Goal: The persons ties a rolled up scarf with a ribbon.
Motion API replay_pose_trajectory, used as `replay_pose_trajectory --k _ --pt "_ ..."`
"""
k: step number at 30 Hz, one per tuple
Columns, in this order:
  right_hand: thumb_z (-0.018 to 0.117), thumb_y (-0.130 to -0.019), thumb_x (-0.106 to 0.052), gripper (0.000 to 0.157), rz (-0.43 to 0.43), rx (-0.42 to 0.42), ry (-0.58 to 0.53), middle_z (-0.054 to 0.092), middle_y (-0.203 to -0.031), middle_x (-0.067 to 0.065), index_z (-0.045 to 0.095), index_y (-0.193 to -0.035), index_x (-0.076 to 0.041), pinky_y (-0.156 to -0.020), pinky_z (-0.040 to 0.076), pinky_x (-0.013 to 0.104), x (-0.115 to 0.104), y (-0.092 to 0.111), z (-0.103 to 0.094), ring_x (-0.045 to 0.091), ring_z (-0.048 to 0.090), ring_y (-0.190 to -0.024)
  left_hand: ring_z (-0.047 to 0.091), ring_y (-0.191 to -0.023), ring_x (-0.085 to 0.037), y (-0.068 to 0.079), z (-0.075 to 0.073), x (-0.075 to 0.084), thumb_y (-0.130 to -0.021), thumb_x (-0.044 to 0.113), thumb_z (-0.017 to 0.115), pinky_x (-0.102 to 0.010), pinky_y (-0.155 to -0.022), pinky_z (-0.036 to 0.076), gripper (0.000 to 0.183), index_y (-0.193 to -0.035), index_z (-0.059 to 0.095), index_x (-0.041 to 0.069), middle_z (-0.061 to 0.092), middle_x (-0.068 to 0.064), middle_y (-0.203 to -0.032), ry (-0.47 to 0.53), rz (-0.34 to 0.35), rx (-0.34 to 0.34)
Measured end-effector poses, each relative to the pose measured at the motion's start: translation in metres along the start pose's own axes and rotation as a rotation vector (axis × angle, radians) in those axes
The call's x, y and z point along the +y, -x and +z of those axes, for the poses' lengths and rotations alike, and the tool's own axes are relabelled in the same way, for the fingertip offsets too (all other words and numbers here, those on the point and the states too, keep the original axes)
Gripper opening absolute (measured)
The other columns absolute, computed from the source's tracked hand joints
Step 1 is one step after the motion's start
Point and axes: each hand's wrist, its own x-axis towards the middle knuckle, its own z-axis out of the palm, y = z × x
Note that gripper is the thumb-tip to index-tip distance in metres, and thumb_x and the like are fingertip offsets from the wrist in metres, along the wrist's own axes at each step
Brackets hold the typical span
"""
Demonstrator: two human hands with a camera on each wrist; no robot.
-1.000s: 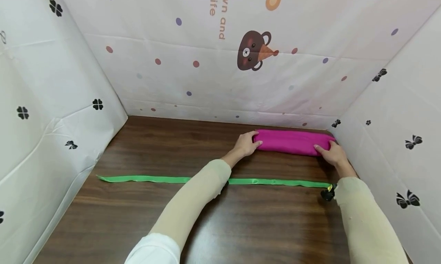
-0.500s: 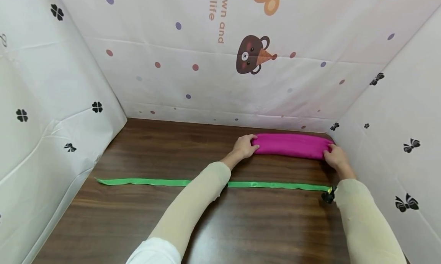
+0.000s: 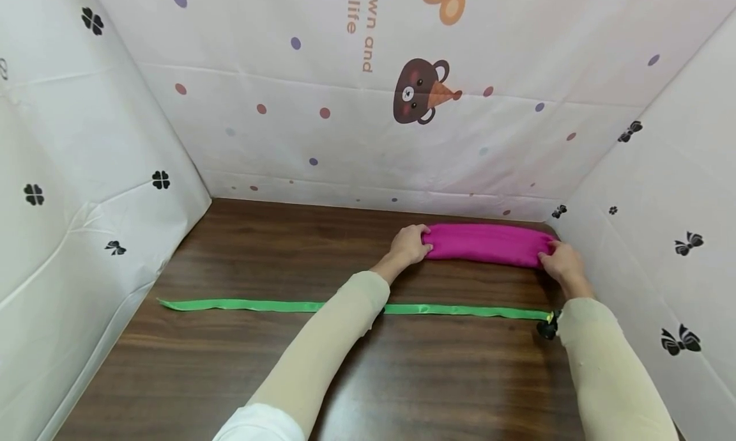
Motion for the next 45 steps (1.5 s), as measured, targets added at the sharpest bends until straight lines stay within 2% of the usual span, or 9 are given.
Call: replay_pose_trajectory --k 6,14,22,32,45 --pt "0.055 -0.104 -0.023 0.057 -0.023 0.012 0.049 0.045 -0.142 0.047 0.045 -0.143 0.019 -0.112 0.035 0.069 -0.003 0.000 -0.001 0.068 0.040 -0.129 0.061 -0.132 -0.019 -0.002 -0.001 -0.001 -0.103 0.030 0.073 -0.034 -0.104 0.052 0.040 -0.141 0.066 0.020 0.067 0.001 -0.141 0.030 -0.032 0.004" --pt "0.056 -0.103 -0.021 0.055 0.007 0.019 0.013 0.046 -0.140 0.048 0.047 -0.139 0.018 -0.112 0.035 0.069 -0.004 0.003 -0.002 0.069 0.040 -0.129 0.067 -0.115 -0.018 0.002 -0.005 0.003 -0.102 0.028 0.074 -0.034 -0.094 0.054 0.036 -0.136 0.067 0.019 0.072 -0.002 -0.130 0.069 -0.056 -0.009" --pt "0.060 -0.103 -0.022 0.054 0.010 0.010 -0.014 0.046 -0.139 0.049 0.050 -0.138 0.017 -0.111 0.036 0.069 -0.008 0.002 -0.003 0.067 0.042 -0.128 0.062 -0.098 -0.015 -0.006 0.005 0.003 -0.103 0.027 0.070 -0.031 -0.086 0.053 0.034 -0.135 0.061 0.016 0.072 -0.003 -0.120 0.007 -0.085 -0.016" --pt "0.063 -0.103 -0.024 0.056 0.008 -0.035 -0.026 0.044 -0.141 0.048 0.051 -0.138 0.018 -0.108 0.037 0.070 -0.008 0.005 -0.008 0.066 0.042 -0.127 0.061 -0.084 -0.015 -0.001 0.008 0.007 -0.103 0.030 0.071 -0.028 -0.072 0.053 0.035 -0.128 0.058 0.010 0.067 -0.003 -0.095 -0.035 -0.080 0.023" --pt "0.062 -0.104 -0.025 0.061 -0.034 -0.076 0.048 0.049 -0.138 0.047 0.046 -0.142 0.020 -0.107 0.039 0.070 -0.016 0.007 -0.010 0.065 0.048 -0.123 0.060 -0.084 -0.015 0.002 -0.003 0.000 -0.103 0.030 0.070 -0.028 -0.074 0.053 0.034 -0.127 0.059 0.009 0.069 -0.004 -0.104 -0.003 -0.075 -0.001"
